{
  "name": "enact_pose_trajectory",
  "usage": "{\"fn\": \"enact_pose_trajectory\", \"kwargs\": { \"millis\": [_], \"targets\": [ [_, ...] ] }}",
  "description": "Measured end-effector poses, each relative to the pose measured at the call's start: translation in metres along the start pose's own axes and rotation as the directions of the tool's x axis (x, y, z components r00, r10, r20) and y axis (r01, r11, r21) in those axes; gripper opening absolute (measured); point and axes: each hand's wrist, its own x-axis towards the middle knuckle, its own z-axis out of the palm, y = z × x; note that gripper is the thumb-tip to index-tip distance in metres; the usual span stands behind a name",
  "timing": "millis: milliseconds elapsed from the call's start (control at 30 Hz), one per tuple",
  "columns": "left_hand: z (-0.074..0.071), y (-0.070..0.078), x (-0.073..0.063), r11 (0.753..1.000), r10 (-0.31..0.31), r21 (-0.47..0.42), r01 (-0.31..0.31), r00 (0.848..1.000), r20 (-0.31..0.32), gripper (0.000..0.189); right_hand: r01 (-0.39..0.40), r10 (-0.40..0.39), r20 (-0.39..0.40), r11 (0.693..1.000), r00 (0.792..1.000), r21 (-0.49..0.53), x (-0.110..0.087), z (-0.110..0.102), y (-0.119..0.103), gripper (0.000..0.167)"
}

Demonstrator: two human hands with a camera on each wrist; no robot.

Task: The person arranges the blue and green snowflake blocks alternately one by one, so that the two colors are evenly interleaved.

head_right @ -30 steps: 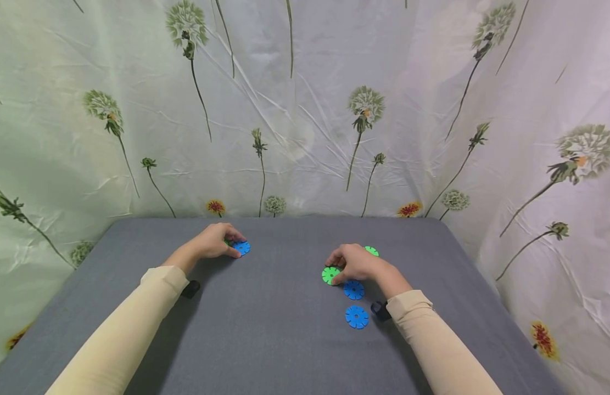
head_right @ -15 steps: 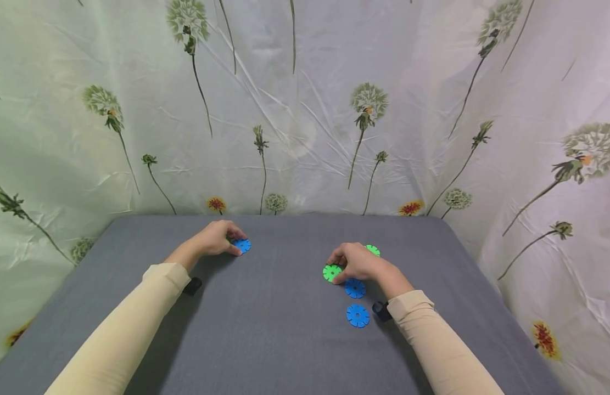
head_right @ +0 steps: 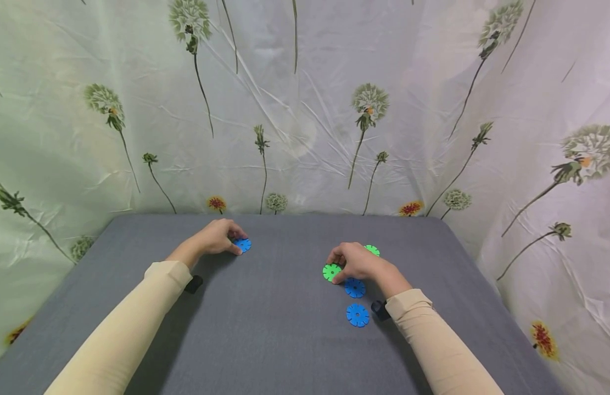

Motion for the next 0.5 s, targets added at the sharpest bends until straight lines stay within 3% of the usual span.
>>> {"fn": "enact_pose_trajectory", "kwargs": {
  "millis": [500],
  "targets": [
    [-0.0007, 0.0006, -0.0001, 1.0, -0.004, 0.014, 0.004, 1.0, 0.0, 0.042, -0.01, 0.01, 0.018, 1.0, 1.0, 0.016, 0.001, -0.0001, 0.0006, 0.033]
  ]
}}
